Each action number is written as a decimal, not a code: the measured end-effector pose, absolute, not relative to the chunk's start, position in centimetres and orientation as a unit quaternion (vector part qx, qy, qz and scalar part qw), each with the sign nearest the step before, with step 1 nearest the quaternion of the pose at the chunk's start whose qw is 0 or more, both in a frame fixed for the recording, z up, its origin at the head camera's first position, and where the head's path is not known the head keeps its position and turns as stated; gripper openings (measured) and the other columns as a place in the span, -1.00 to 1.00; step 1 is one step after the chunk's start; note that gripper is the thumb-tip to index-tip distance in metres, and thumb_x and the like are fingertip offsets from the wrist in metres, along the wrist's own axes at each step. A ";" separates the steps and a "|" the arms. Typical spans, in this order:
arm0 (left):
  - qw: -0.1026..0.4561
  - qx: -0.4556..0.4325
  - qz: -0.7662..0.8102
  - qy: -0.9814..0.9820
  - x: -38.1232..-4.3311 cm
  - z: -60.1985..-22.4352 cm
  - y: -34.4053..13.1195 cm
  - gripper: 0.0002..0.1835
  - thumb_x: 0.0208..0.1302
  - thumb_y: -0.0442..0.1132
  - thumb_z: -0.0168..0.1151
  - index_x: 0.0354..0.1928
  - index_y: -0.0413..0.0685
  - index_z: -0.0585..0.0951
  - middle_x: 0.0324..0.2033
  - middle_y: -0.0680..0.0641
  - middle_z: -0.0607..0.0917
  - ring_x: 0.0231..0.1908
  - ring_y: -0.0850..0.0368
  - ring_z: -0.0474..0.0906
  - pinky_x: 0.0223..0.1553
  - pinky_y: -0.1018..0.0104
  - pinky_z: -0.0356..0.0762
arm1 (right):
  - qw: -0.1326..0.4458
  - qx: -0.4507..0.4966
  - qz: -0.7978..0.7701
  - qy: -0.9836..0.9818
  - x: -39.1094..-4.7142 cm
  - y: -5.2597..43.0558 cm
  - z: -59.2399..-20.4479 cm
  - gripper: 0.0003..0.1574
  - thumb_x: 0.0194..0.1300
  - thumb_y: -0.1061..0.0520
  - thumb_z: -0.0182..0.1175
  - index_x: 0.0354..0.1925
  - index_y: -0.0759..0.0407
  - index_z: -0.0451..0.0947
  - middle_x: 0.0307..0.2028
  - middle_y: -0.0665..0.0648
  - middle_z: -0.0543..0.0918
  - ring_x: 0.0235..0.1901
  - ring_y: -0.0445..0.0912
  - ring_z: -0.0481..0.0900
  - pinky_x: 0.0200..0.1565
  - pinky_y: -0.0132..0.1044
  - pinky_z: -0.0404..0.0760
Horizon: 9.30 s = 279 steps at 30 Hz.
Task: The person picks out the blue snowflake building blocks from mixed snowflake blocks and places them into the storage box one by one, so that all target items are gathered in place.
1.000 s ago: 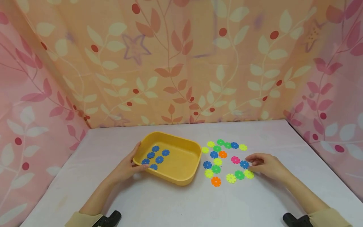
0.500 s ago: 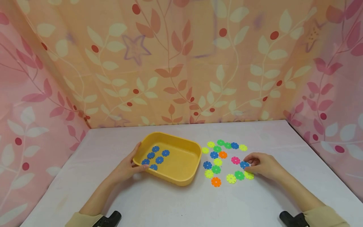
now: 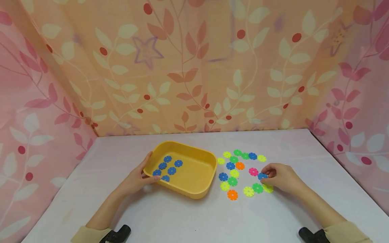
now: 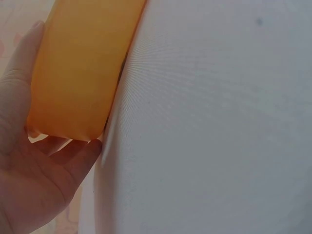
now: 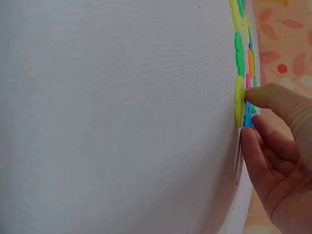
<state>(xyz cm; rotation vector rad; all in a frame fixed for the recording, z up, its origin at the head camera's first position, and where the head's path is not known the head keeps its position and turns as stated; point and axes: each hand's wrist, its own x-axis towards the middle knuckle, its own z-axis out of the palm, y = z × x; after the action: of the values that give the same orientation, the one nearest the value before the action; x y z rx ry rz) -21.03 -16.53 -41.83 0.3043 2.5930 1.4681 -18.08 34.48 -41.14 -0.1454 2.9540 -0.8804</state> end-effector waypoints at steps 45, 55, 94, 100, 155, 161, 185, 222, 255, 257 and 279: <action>0.070 0.104 0.488 0.864 -21.0 -41.9 -16.5 0.19 0.05 0.01 0.51 0.56 0.24 -0.12 0.51 -0.03 0.02 0.37 -0.03 0.15 0.33 0.03 0.22 | 0.049 -0.124 -0.505 0.853 -20.1 25.5 -37.9 -0.53 0.22 0.02 0.38 0.02 0.20 0.57 -0.13 0.15 0.65 -0.11 0.00 0.56 -0.14 -0.37 0.61; 0.064 0.111 0.486 0.865 -21.0 -41.9 -16.6 0.20 0.02 0.08 0.51 0.56 0.25 -0.11 0.50 -0.01 0.04 0.38 -0.01 0.15 0.35 -0.01 0.18 | 0.096 -0.222 -0.516 0.822 -22.2 18.0 -36.8 -0.58 0.15 0.04 0.43 -0.04 0.16 0.61 -0.18 0.10 0.66 -0.17 0.02 0.55 -0.12 -0.35 0.61; 0.065 0.098 0.502 0.857 -20.9 -41.9 -16.3 0.17 0.03 0.06 0.51 0.55 0.30 -0.07 0.50 0.04 0.02 0.31 0.05 0.27 0.22 0.12 0.39 | 0.187 -0.385 -0.323 0.844 -24.9 9.8 -40.6 -0.73 0.13 0.23 0.43 -0.17 0.08 0.64 -0.32 -0.03 0.63 -0.30 -0.20 0.51 -0.17 -0.42 0.57; 0.067 0.098 0.502 0.857 -20.9 -41.8 -16.3 0.17 0.02 0.07 0.51 0.55 0.31 -0.07 0.50 0.06 0.02 0.29 0.06 0.30 0.23 0.13 0.38 | 0.180 -0.397 -0.326 0.839 -24.6 9.7 -40.5 -0.75 0.15 0.30 0.40 -0.18 0.13 0.64 -0.33 0.00 0.63 -0.32 -0.21 0.51 -0.18 -0.43 0.57; 0.073 0.094 0.502 0.857 -21.1 -42.1 -16.6 0.17 0.04 0.04 0.51 0.55 0.31 -0.08 0.51 -0.02 0.02 0.23 0.01 0.36 0.25 0.08 0.36 | 0.051 0.053 -0.598 0.798 -24.4 33.4 -41.1 -0.14 0.35 -0.18 0.20 0.37 0.31 0.26 0.10 0.01 0.50 -0.07 -0.28 0.55 0.00 -0.41 0.56; 0.073 0.094 0.496 0.860 -21.0 -42.1 -16.5 0.18 0.03 0.06 0.51 0.56 0.28 -0.09 0.50 -0.06 0.05 0.26 -0.01 0.33 0.27 0.06 0.33 | 0.048 0.040 -0.500 0.864 -25.1 34.7 -42.1 -0.19 0.34 -0.20 0.21 0.34 0.27 0.33 0.14 0.23 0.51 -0.10 -0.14 0.51 -0.17 -0.43 0.53; 0.068 0.109 0.515 0.848 -21.1 -42.1 -16.6 0.19 0.02 0.03 0.52 0.56 0.26 -0.09 0.49 -0.06 0.08 0.06 0.05 0.47 0.18 0.16 0.42 | 0.019 0.000 -0.332 0.943 -25.7 33.8 -41.9 -0.39 0.19 -0.11 0.38 0.03 0.30 0.57 -0.29 0.15 0.54 -0.24 0.04 0.40 -0.31 -0.33 0.48; 0.071 0.104 0.505 0.854 -21.0 -42.1 -16.6 0.16 0.04 0.01 0.52 0.55 0.35 -0.08 0.50 -0.03 0.06 0.18 0.02 0.38 0.23 0.11 0.38 | 0.006 -0.055 -0.452 0.890 -23.9 29.1 -40.1 -0.32 0.21 -0.17 0.36 0.18 0.16 0.54 0.00 0.22 0.61 -0.02 0.08 0.52 -0.17 -0.46 0.60; 0.070 0.096 0.498 0.859 -21.0 -42.0 -16.5 0.15 0.03 0.08 0.50 0.54 0.36 -0.06 0.50 0.03 0.06 0.16 0.04 0.40 0.20 0.14 0.42 | 0.170 -0.274 -0.425 0.845 -24.6 11.9 -38.6 -0.65 0.14 0.04 0.45 -0.09 0.05 0.68 -0.22 -0.07 0.69 -0.21 -0.12 0.58 -0.11 -0.32 0.59; 0.070 0.097 0.499 0.858 -21.0 -42.1 -16.5 0.14 0.04 0.07 0.50 0.55 0.35 -0.06 0.50 0.02 0.05 0.18 0.04 0.39 0.21 0.13 0.41 | 0.176 -0.275 -0.412 0.850 -24.8 11.8 -38.8 -0.66 0.13 0.05 0.45 -0.10 0.06 0.68 -0.24 -0.06 0.68 -0.24 -0.12 0.56 -0.15 -0.32 0.59; 0.069 0.093 0.501 0.858 -21.1 -42.2 -16.6 0.15 0.03 0.04 0.51 0.55 0.33 -0.05 0.50 0.00 0.07 0.18 0.04 0.39 0.21 0.11 0.41 | 0.163 -0.297 -0.315 0.887 -25.2 10.3 -39.7 -0.70 0.06 0.13 0.49 -0.21 0.08 0.64 -0.38 0.02 0.59 -0.33 -0.13 0.46 -0.26 -0.36 0.51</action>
<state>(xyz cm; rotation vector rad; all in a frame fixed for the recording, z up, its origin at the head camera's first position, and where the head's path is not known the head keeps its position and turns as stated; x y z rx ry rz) -21.10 -16.57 -42.16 0.2809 2.5825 1.5085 -25.21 10.29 -39.66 -0.8470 2.5292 -0.8971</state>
